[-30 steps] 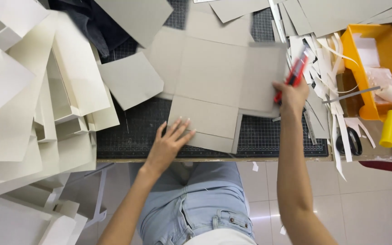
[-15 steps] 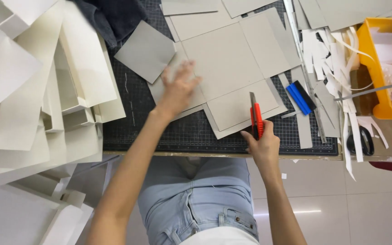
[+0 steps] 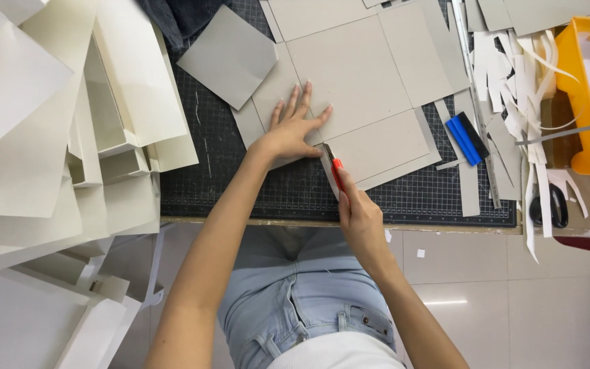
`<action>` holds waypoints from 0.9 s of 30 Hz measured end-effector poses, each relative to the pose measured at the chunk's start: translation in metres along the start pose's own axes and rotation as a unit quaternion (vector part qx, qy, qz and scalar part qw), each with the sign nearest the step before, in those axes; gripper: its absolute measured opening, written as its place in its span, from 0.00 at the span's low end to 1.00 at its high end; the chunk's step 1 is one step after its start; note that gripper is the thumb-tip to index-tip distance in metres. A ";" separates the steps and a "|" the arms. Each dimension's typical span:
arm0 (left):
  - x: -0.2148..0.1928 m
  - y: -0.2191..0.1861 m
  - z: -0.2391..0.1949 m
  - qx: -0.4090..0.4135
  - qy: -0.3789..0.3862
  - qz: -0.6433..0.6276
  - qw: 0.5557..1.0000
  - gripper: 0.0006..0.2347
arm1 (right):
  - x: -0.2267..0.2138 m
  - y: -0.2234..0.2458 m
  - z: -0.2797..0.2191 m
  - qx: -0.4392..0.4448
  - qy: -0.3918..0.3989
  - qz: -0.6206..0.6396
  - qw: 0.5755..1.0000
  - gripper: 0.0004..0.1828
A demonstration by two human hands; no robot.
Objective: The person applies glue to gray paperboard pieces using a roller, then aligns and presses them together with a blue squeegee. They trim excess edges with a utility knife and repeat the process on additional pieces, building up a stack of assembled parts.
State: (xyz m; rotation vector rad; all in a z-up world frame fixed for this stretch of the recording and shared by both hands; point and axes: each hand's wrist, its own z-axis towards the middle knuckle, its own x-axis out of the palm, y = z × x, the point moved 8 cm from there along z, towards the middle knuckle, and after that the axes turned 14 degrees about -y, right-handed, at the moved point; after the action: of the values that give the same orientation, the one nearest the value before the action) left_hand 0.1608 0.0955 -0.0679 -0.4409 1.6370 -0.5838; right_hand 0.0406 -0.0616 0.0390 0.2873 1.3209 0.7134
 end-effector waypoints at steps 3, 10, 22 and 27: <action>0.000 0.003 0.002 -0.007 0.007 -0.003 1.000 0.42 | 0.006 0.003 -0.003 -0.004 -0.003 -0.007 1.000 0.25; 0.005 0.004 0.005 -0.002 0.011 0.006 1.000 0.43 | 0.012 0.003 -0.006 -0.040 -0.019 -0.111 0.993 0.26; -0.032 -0.024 -0.017 -0.027 0.098 -0.009 0.995 0.42 | 0.005 0.006 0.035 -0.086 0.213 -0.138 0.963 0.31; -0.026 -0.018 -0.013 -0.027 0.106 0.015 0.994 0.43 | -0.004 0.006 0.022 -0.104 0.212 -0.144 0.961 0.34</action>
State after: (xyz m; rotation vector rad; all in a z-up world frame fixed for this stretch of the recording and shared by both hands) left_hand 0.1507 0.0976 -0.0352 -0.4039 1.8618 -0.5807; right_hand 0.0593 -0.0551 0.0513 -0.2393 1.6351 0.6788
